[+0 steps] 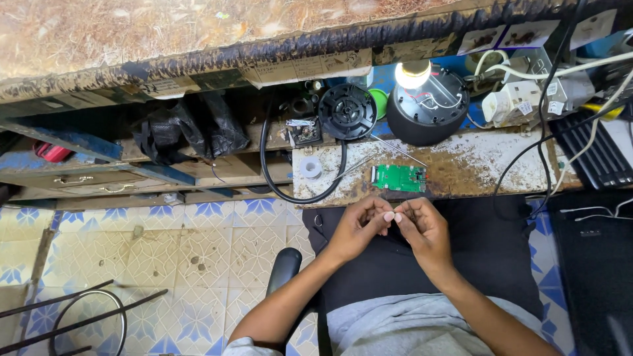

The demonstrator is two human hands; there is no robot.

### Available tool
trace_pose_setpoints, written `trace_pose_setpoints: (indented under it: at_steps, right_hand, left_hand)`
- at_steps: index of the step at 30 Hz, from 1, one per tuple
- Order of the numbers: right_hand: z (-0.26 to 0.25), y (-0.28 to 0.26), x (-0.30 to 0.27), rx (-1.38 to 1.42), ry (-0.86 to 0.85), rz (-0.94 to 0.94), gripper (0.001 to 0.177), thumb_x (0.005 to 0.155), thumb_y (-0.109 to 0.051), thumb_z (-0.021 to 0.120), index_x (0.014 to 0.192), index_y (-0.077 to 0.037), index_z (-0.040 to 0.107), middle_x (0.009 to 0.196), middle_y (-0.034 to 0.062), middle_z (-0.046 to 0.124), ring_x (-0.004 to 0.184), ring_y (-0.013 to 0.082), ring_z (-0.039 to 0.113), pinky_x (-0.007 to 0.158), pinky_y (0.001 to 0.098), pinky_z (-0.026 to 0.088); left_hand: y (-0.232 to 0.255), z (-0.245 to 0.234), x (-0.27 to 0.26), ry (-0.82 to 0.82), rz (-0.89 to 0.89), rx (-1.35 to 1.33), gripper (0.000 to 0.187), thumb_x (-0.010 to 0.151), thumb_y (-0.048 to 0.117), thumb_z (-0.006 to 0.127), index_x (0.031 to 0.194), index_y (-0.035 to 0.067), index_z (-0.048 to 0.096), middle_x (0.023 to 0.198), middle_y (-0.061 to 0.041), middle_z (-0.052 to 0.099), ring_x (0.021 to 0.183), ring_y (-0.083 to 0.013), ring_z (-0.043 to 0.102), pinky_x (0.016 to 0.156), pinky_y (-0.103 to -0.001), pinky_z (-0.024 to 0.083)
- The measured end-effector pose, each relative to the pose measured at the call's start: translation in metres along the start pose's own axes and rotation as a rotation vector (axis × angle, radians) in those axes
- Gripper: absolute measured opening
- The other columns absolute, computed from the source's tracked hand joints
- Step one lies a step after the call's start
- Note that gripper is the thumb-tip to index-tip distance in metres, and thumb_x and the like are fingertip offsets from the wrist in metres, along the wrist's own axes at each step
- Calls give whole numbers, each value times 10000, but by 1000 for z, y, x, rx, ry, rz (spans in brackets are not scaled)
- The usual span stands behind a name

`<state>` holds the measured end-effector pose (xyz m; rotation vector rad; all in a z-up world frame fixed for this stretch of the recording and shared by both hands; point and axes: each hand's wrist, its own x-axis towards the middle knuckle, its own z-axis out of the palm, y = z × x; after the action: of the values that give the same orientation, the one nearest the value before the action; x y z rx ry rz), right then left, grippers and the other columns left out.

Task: Soldering components onto a circuit board and manipulating small wires at a repair bench.

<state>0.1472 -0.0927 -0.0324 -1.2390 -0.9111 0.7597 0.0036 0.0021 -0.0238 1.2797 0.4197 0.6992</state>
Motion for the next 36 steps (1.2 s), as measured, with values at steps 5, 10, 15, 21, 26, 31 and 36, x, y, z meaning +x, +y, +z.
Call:
trace_pose_setpoints:
  at_steps: [5, 10, 15, 21, 26, 31, 36]
  right_hand:
    - [1, -8, 2, -50, -1, -14, 97, 951, -3, 636, 1028, 44, 672, 625, 58, 556, 536, 94, 510, 488, 223, 412]
    - [1, -9, 4, -81, -9, -34, 113, 958, -28, 644, 1046, 35, 679, 648, 60, 579, 563, 91, 516, 505, 228, 421]
    - [-3, -11, 3, -109, -40, -55, 200, 1023, -117, 572, 1108, 22, 687, 720, 89, 640, 617, 102, 529, 548, 273, 465]
    - [-1, -28, 7, -107, -92, -174, 321, 1054, -135, 469, 1108, 74, 707, 729, 103, 554, 623, 132, 486, 570, 276, 447]
    - [1, -26, 6, -48, -119, -166, 239, 1030, -47, 567, 1176, 94, 694, 910, 157, 625, 730, 154, 608, 629, 295, 542]
    - [-2, -27, 6, -54, -131, -145, 215, 1018, 6, 577, 1177, 115, 673, 921, 171, 606, 699, 165, 619, 583, 290, 541]
    - [-7, -29, 9, -77, -133, -186, 193, 1014, 13, 598, 1155, 117, 679, 905, 165, 609, 680, 144, 608, 580, 277, 520]
  left_hand:
    - [4, 2, 0, 32, 61, 77, 112, 998, 54, 680, 1041, -49, 682, 790, -120, 699, 698, -144, 707, 661, -269, 585]
    - [11, 3, 0, 42, 100, 119, 103, 999, 50, 683, 1039, -44, 694, 767, -124, 695, 687, -156, 711, 663, -278, 582]
    - [-2, -3, -1, 49, 58, -37, 116, 1007, 54, 664, 1057, -47, 690, 745, -107, 681, 688, -139, 701, 684, -278, 587]
    - [12, -3, -2, -1, 73, -155, 162, 1014, 102, 636, 1039, -53, 672, 676, -126, 655, 656, -141, 682, 677, -262, 558]
    - [8, -3, -1, 2, 105, -218, 153, 1000, 57, 631, 1027, -92, 653, 684, -164, 654, 623, -186, 695, 665, -280, 562]
    - [3, -4, -1, 16, 130, -215, 129, 996, 22, 630, 1036, -99, 646, 699, -159, 653, 625, -185, 697, 663, -281, 567]
    - [1, -3, 0, 27, 157, -178, 112, 998, 13, 634, 1046, -87, 655, 717, -136, 657, 637, -163, 694, 662, -272, 568]
